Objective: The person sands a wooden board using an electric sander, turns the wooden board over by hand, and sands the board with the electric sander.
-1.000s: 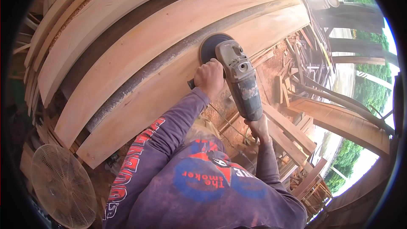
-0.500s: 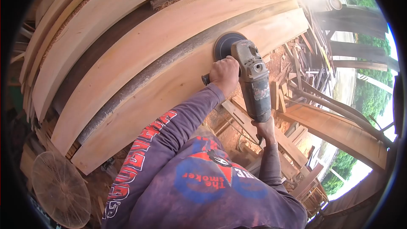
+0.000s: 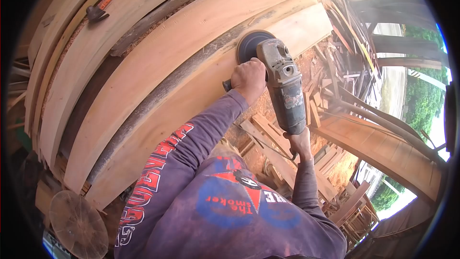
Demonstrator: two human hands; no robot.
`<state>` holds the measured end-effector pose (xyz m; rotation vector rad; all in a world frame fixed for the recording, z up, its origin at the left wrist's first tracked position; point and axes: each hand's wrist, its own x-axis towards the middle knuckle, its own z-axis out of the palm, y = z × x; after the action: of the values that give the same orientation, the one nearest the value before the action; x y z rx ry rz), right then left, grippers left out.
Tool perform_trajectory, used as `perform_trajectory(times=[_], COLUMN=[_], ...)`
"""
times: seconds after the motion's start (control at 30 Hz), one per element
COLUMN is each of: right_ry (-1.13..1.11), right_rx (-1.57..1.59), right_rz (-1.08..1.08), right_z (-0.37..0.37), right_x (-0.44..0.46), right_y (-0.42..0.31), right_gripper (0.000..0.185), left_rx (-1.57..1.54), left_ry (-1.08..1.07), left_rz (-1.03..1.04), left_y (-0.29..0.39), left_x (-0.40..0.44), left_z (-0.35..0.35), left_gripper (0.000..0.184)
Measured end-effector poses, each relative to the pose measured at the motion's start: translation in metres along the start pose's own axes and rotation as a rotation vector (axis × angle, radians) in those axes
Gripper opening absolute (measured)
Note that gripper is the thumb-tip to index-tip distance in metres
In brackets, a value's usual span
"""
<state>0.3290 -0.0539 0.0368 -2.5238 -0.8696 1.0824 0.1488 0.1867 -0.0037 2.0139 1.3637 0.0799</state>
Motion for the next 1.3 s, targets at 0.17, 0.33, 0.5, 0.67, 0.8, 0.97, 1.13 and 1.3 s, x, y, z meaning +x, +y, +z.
perform_trajectory(times=[0.17,0.33,0.5,0.67,0.8,0.97,1.13,1.3], right_ry=[0.038,0.022,0.051,0.109,0.095,0.111,0.126,0.075], right_rx=[-0.046,-0.013,0.087,0.165,0.159,0.069,0.082,0.144], right_rz=[0.04,0.109,0.15,0.201,0.16,0.028,0.062,0.048], right_z=[-0.032,-0.056,-0.078,-0.106,-0.144,-0.18,-0.229,-0.251], right_x=[0.036,0.064,0.087,0.105,0.129,0.177,0.224,0.262], right_y=[0.015,0.016,0.018,0.042,0.046,0.046,0.075,0.106], right_gripper=[0.026,0.02,0.02,0.014,0.022,0.029,0.018,0.013], left_rx=[-0.018,-0.004,0.014,0.027,0.054,0.065,0.054,0.081], left_ry=[0.033,0.069,0.033,-0.064,-0.113,-0.068,-0.045,-0.014], left_rz=[0.078,0.188,0.256,0.266,0.146,0.105,0.17,0.164], left_y=[0.041,0.07,0.108,0.162,0.191,0.214,0.267,0.297], left_x=[0.047,0.089,0.128,0.163,0.17,0.201,0.241,0.27], left_z=[0.019,0.03,0.037,0.058,0.063,0.061,0.09,0.11], left_gripper=[0.017,0.021,0.016,0.018,0.022,0.031,0.027,0.026])
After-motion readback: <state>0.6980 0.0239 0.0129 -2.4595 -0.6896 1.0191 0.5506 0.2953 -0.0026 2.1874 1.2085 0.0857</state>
